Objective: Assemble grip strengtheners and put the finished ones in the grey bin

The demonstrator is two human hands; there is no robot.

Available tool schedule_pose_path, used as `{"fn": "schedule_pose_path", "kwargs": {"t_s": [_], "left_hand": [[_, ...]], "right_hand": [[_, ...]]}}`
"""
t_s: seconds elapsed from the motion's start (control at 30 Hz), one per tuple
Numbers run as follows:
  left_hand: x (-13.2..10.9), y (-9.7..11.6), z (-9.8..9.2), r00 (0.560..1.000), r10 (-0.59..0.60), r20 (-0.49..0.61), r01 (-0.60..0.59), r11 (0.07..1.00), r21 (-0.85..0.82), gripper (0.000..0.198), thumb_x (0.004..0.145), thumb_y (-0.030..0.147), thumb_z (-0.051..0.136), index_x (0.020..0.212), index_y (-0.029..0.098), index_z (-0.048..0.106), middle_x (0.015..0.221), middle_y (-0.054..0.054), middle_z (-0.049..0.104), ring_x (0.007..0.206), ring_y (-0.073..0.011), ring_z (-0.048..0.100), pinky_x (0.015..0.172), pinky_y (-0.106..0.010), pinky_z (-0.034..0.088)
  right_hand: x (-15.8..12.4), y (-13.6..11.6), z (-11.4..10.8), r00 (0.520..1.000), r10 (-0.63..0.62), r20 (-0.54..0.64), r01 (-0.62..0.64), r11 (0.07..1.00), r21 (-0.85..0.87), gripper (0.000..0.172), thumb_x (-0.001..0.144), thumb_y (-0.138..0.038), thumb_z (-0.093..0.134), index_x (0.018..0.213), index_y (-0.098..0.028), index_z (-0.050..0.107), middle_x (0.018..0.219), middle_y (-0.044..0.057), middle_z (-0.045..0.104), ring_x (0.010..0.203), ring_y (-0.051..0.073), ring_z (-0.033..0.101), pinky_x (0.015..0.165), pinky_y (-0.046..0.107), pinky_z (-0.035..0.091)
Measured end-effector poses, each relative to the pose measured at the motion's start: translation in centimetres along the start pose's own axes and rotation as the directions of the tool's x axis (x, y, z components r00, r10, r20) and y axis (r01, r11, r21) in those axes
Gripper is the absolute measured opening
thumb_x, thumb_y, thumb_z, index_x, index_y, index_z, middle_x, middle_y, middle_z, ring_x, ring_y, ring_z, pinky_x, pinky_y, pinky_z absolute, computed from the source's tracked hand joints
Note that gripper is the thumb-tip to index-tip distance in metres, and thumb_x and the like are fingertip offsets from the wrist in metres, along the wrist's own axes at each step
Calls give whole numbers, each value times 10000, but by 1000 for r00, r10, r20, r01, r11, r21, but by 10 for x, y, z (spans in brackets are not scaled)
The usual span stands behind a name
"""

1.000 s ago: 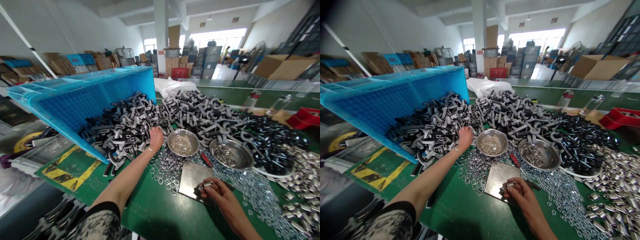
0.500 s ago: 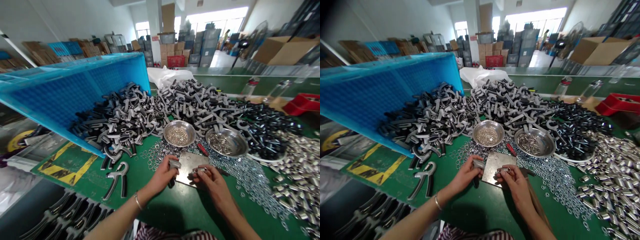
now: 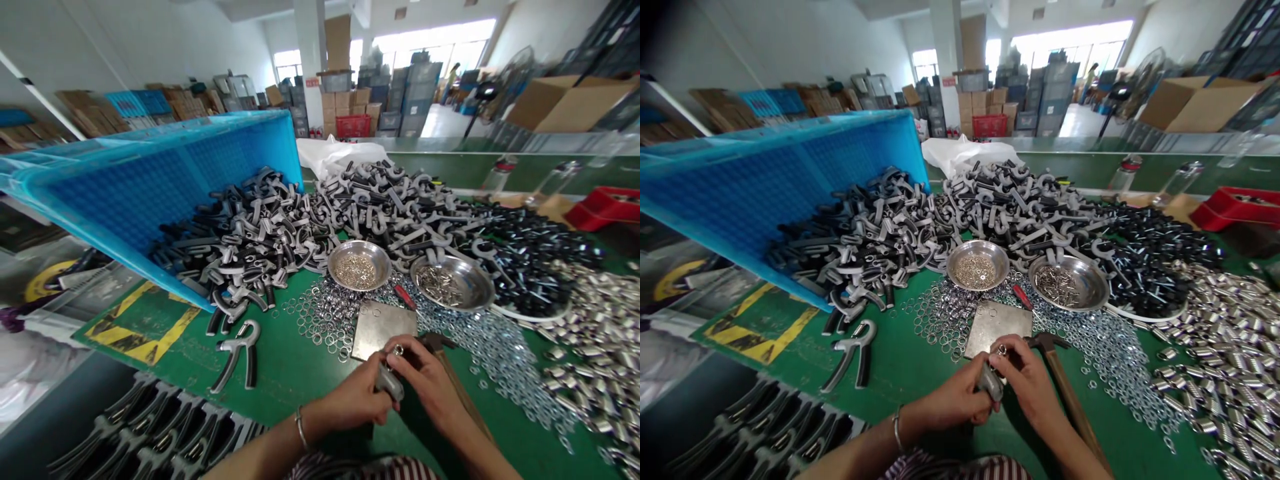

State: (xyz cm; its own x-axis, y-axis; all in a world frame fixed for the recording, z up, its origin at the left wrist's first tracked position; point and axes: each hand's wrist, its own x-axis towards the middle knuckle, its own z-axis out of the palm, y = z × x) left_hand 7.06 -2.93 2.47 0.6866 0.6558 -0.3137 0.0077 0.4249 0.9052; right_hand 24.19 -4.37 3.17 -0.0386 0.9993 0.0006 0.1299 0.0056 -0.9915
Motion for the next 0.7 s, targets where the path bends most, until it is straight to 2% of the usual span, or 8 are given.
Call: {"fn": "schedule_pose_path", "kwargs": {"t_s": [0.07,0.13,0.2,0.3,0.5,0.57,0.63,0.7], "left_hand": [[-9,7,0,988,5,154,7,997,-74,502,759,241,673,1211,177,464,875,-31,668,547,-71,536,519,-192,420],[-12,9,-2,988,17,156,12,983,-185,417,827,357,648,1153,140,504,868,-80,692,513,-69,522,486,-190,391],[-8,6,-6,999,26,-24,-32,963,-269,346,878,437,584,1033,133,526,786,-83,694,437,-56,459,424,-184,317],[4,2,-16,940,90,-330,-184,946,-266,354,892,494,563,982,152,530,842,-83,709,481,-70,504,466,-192,362],[18,19,-42,793,274,-544,-214,961,173,335,895,484,578,859,152,566,808,-65,711,534,-90,499,546,-221,395],[22,23,-43,723,352,-595,-222,933,283,317,923,474,541,862,164,572,801,-48,696,569,-108,514,570,-233,410],[27,26,-40,696,437,-570,-258,893,369,303,962,449,482,903,172,593,863,-54,686,706,-140,580,684,-260,456],[32,26,-34,686,507,-522,-286,848,447,289,987,415,440,964,177,601,950,-68,669,869,-169,601,833,-297,457]], "right_hand": [[7,0,-9,986,1,168,1,1000,-7,221,902,-420,593,951,-210,643,927,40,652,854,194,616,756,292,501],[24,4,-14,963,-2,271,31,994,-100,237,956,-405,503,980,-209,634,925,43,657,833,189,619,760,309,507],[49,13,-17,962,-66,264,147,943,-298,223,960,-367,488,981,-204,639,947,64,660,890,212,609,834,366,494],[89,28,-21,959,-184,214,270,820,-505,92,868,-276,608,893,-206,662,976,93,641,994,266,549,941,461,425],[103,30,-17,964,-167,208,248,847,-471,129,876,-301,614,787,-208,622,902,78,632,937,257,564,917,469,435],[87,27,-10,979,-120,165,174,915,-365,172,940,-355,535,917,-206,616,879,59,643,833,215,604,833,426,489],[67,23,0,993,20,114,-14,998,-56,234,959,-407,515,1045,-205,596,877,45,653,744,177,621,755,377,520],[51,21,11,974,196,115,-224,914,338,283,920,-435,596,1075,-198,606,896,38,656,728,152,622,719,328,524]]}}
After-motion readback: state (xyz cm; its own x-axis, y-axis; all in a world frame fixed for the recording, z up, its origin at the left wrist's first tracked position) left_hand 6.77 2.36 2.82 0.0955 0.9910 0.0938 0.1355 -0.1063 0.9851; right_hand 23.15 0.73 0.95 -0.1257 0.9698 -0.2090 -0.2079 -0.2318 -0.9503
